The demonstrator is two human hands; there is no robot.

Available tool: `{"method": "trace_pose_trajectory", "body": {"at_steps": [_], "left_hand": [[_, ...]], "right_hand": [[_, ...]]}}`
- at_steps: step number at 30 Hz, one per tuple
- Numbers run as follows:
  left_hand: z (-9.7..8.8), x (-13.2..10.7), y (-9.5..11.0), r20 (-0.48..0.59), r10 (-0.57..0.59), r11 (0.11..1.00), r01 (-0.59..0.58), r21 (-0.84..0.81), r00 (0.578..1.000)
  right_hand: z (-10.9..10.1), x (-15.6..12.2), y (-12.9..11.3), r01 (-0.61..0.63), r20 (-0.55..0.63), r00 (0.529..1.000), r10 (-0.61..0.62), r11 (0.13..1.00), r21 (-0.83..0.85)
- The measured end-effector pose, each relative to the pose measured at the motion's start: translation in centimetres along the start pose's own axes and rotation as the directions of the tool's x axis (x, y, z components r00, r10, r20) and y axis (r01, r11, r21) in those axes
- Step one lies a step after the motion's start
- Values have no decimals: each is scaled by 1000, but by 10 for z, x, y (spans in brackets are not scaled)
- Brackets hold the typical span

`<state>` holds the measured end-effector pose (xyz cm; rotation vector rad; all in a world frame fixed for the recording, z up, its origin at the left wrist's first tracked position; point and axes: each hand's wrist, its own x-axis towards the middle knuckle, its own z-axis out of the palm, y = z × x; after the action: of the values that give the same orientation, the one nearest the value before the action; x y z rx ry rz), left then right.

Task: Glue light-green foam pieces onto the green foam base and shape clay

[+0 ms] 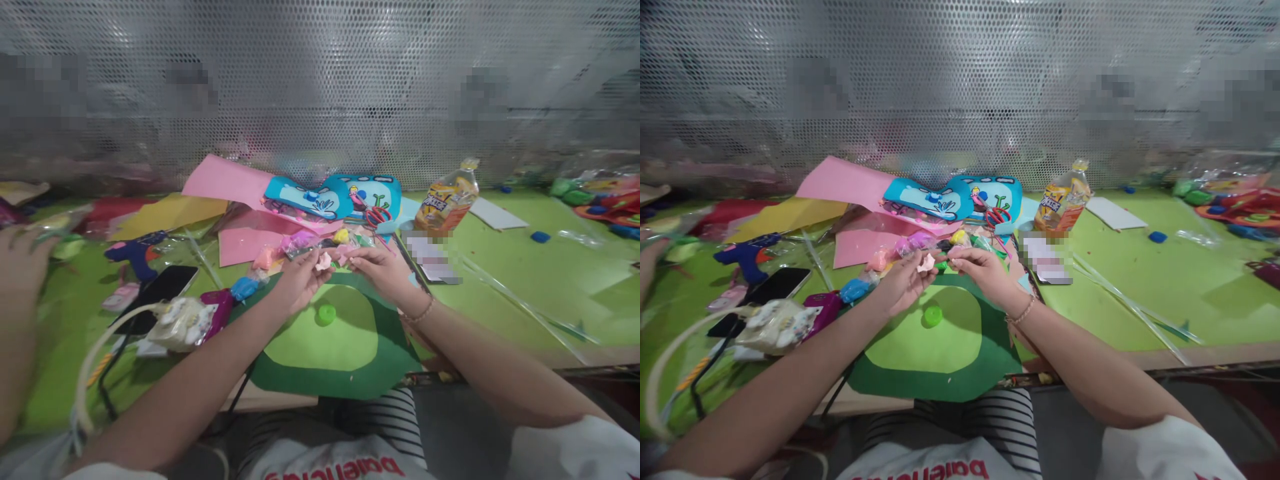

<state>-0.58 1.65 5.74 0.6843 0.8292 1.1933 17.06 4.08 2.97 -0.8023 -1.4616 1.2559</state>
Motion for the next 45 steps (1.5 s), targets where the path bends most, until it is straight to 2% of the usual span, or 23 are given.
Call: {"method": "trace_pose_trajectory", "body": {"at_steps": [4,7,12,15,21,25,29,32,34,35,37,38,39,41,43,45], "left_hand": [[0,-3,2,54,-74,997,75,-16,996],[-4,-5,2,137,-110,992,117,-44,984],[-5,-6,1,292,-50,998,59,-23,955],[-3,-6,1,279,-28,1000,27,7,960],[-3,-5,1,221,-52,998,59,-27,974],[-7,-4,0,227,-63,998,66,-4,972],[-10,-3,-1,244,-67,998,63,26,967],[-10,-3,0,229,-76,997,73,20,970],[-8,-3,1,211,-83,996,84,3,974],[-8,-2,2,199,-87,996,91,-8,976],[-7,-2,2,170,-69,997,74,-23,983],[-7,-1,2,150,-39,999,43,-21,988],[-8,0,1,128,-2,1000,3,-8,992],[-9,2,-2,76,63,997,-66,45,995],[-10,4,-6,13,70,993,-70,93,997],[-10,7,-8,-62,42,995,-36,95,997]], "right_hand": [[5,-3,-2,-33,3,999,33,989,145],[8,-5,-8,-67,5,998,67,977,200],[10,-7,-12,-132,14,991,134,944,303],[9,-8,-11,-151,18,988,154,928,341],[8,-8,-12,-168,40,985,165,916,363],[8,-8,-11,-211,76,977,198,871,443],[10,-9,-9,-210,127,977,170,859,467],[10,-10,-8,-196,168,977,134,877,439],[7,-9,-7,-141,174,981,81,919,367],[4,-8,-7,-84,171,985,36,955,285],[-3,-4,-6,103,212,973,-96,994,-23],[-7,-2,-5,224,274,948,-160,949,-221],[-10,0,-4,344,356,913,-199,846,-409],[-15,4,-1,507,505,846,-172,552,-662],[-15,7,1,557,558,826,-87,288,-779],[-13,7,4,554,556,831,-13,103,-826]]}}
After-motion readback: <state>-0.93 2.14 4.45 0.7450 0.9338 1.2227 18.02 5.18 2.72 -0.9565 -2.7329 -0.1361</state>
